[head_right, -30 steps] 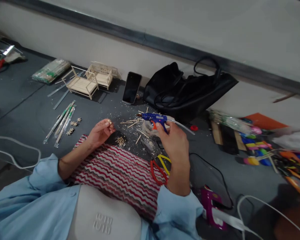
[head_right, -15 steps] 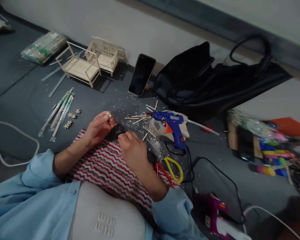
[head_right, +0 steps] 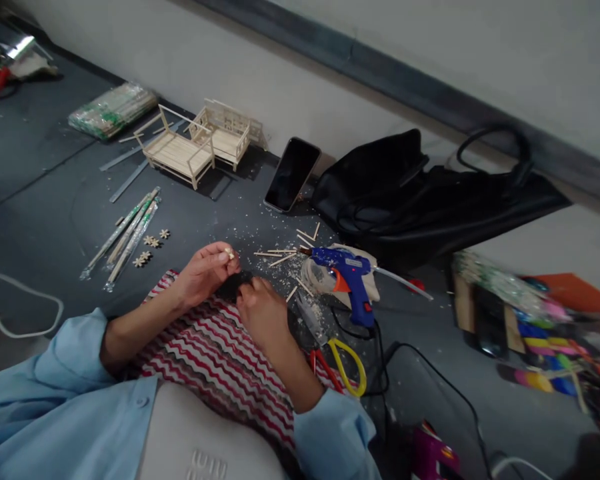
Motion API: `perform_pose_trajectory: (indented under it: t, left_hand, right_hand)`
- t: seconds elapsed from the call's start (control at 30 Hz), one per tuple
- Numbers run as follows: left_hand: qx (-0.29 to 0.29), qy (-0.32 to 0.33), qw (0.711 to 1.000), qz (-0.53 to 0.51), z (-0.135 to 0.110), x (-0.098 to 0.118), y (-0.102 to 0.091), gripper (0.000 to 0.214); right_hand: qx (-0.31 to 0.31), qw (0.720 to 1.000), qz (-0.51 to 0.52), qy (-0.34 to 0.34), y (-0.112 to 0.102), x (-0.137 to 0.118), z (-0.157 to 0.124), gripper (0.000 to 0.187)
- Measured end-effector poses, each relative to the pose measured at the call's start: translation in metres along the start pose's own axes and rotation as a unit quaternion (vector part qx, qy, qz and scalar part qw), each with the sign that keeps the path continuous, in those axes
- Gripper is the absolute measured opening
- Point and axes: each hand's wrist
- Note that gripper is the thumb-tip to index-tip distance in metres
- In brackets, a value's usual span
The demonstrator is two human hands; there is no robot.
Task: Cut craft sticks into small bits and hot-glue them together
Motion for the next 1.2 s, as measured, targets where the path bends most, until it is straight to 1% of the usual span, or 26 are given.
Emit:
perform_pose_trajectory:
  t: [0.03,0.07,0.1,0.13,0.2,0.27,0.3,0.33,0.4,0.5,0.7,0.87,0.97,1.2]
  left_hand:
    - [-0.002,-0.002,1.0,0.002,0.0,0.0,0.001,0.017]
    - [-0.004,-0.004,1.0,0.003,-0.001,0.0,0.001,0.017]
    - [-0.005,-0.007,1.0,0.004,-0.002,0.0,0.002,0.017]
    - [-0.006,-0.012,1.0,0.006,-0.002,0.0,0.003,0.017]
    - [-0.007,-0.023,1.0,0.012,-0.004,-0.001,0.005,0.018]
    - [-0.006,-0.03,0.999,0.026,-0.006,-0.003,0.007,0.018]
    - [-0.004,-0.032,0.999,0.034,-0.007,-0.004,0.008,0.018]
    - [-0.001,-0.032,0.999,0.043,-0.008,-0.005,0.009,0.017]
    - [0.001,-0.034,0.998,0.055,-0.01,-0.007,0.011,0.018]
    - [-0.004,-0.044,0.997,0.067,-0.012,-0.01,0.014,0.018]
    - [0.014,-0.054,0.995,0.084,-0.014,-0.011,0.016,0.019]
    - [0.014,-0.056,0.994,0.092,-0.015,-0.011,0.017,0.018]
    - [0.01,-0.058,0.994,0.091,-0.015,-0.011,0.017,0.017]
    - [0.01,-0.054,0.994,0.096,-0.015,-0.011,0.016,0.018]
  right_hand:
    - [0.025,0.998,0.057,0.001,-0.002,0.001,0.0,0.014]
    - [0.054,0.99,0.131,0.008,-0.004,0.002,0.001,0.013]
    - [0.085,0.973,0.216,0.018,-0.007,0.003,0.0,0.011]
    - [0.115,0.945,0.304,0.032,-0.011,0.004,0.0,0.009]
    - [0.162,0.868,0.464,0.064,-0.017,0.005,-0.002,0.01]
    - [0.187,0.793,0.574,0.085,-0.022,0.003,-0.004,0.015]
    - [0.192,0.764,0.61,0.092,-0.023,0.001,-0.005,0.016]
    - [0.194,0.742,0.634,0.096,-0.024,-0.001,-0.005,0.016]
    - [0.193,0.72,0.658,0.101,-0.024,-0.005,-0.005,0.015]
    - [0.195,0.712,0.666,0.103,-0.021,-0.007,-0.004,0.013]
    - [0.19,0.725,0.654,0.104,-0.016,-0.004,-0.003,0.014]
    - [0.188,0.73,0.648,0.104,-0.014,-0.005,-0.002,0.014]
    - [0.183,0.725,0.655,0.107,-0.015,-0.006,-0.002,0.015]
    - [0.183,0.703,0.677,0.114,-0.015,-0.009,-0.002,0.015]
Point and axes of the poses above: each hand's wrist, its own z-axis towards the middle knuckle, its own y-axis out of the palm, x = y × z, and after that the axes turned 9 degrees about -x, right-handed
